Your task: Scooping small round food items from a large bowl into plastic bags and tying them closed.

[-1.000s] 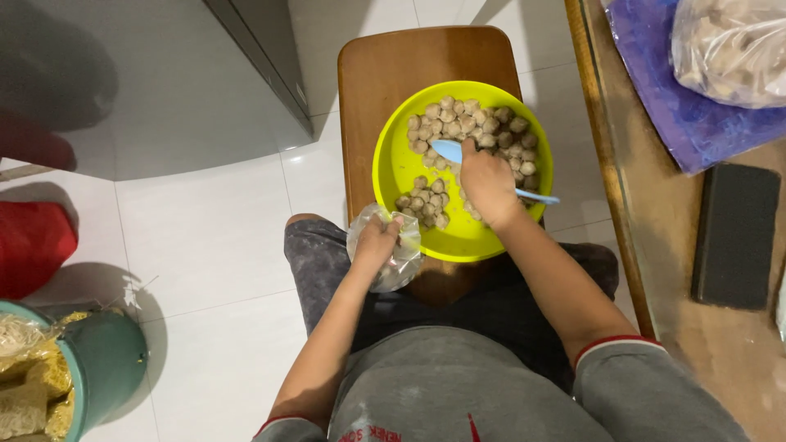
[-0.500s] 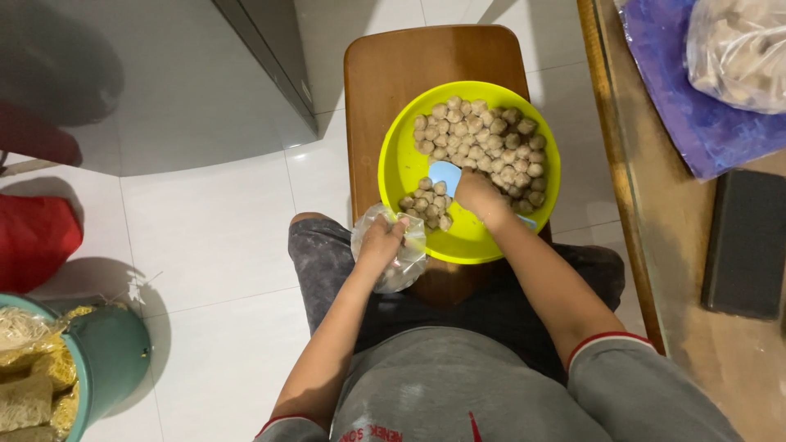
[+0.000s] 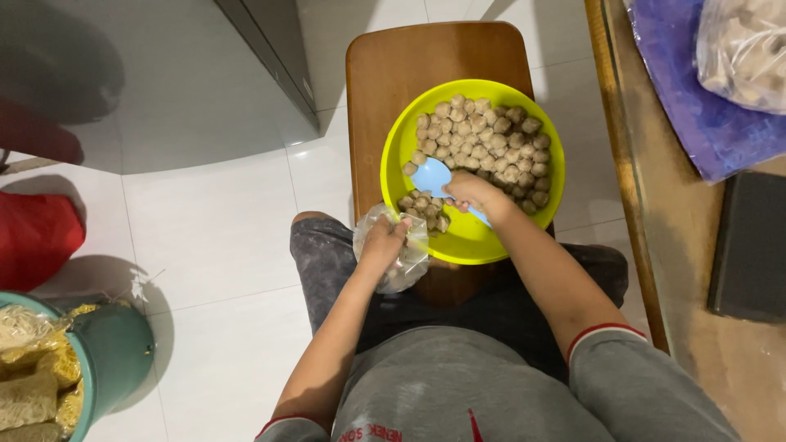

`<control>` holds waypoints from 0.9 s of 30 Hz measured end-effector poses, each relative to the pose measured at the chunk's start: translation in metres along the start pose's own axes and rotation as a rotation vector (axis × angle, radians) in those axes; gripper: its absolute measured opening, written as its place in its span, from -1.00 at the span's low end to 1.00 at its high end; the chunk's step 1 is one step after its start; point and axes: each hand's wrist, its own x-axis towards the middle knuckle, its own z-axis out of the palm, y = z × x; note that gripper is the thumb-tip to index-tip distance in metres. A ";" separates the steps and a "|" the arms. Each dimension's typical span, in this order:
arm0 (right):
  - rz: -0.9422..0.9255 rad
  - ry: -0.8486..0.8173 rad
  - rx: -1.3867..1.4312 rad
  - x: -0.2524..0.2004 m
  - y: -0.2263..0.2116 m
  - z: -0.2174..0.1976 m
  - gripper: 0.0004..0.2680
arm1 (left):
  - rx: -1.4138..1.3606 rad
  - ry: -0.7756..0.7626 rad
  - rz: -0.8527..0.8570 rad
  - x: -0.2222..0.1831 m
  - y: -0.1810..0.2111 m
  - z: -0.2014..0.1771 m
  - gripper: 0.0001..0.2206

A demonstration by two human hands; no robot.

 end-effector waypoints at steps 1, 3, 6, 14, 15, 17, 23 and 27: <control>0.002 -0.002 0.001 0.004 -0.002 0.003 -0.73 | 0.001 -0.001 -0.003 0.010 -0.010 0.004 -0.41; -0.059 0.059 -0.034 0.014 -0.008 0.008 -0.73 | 0.014 -0.007 -0.020 0.031 -0.028 0.010 -0.34; -0.064 -0.018 -0.057 0.019 -0.018 0.012 -0.70 | 0.009 -0.003 -0.013 0.040 -0.040 0.015 -0.38; -0.081 0.056 -0.052 -0.026 -0.039 0.029 -0.65 | -0.001 -0.002 -0.006 0.035 -0.034 0.013 -0.36; -0.087 0.070 -0.065 -0.028 -0.038 0.032 -0.67 | 0.005 0.007 0.011 0.034 -0.036 0.013 -0.40; -0.086 0.067 -0.061 -0.029 -0.037 0.033 -0.65 | -0.002 0.013 0.021 0.029 -0.032 0.012 -0.41; -0.089 0.081 0.022 -0.065 -0.037 0.034 -0.65 | -0.015 0.042 0.116 0.013 -0.036 -0.008 -0.49; -0.154 0.083 0.099 -0.110 -0.038 0.029 -0.70 | -0.185 0.166 0.171 -0.013 -0.046 -0.037 -0.77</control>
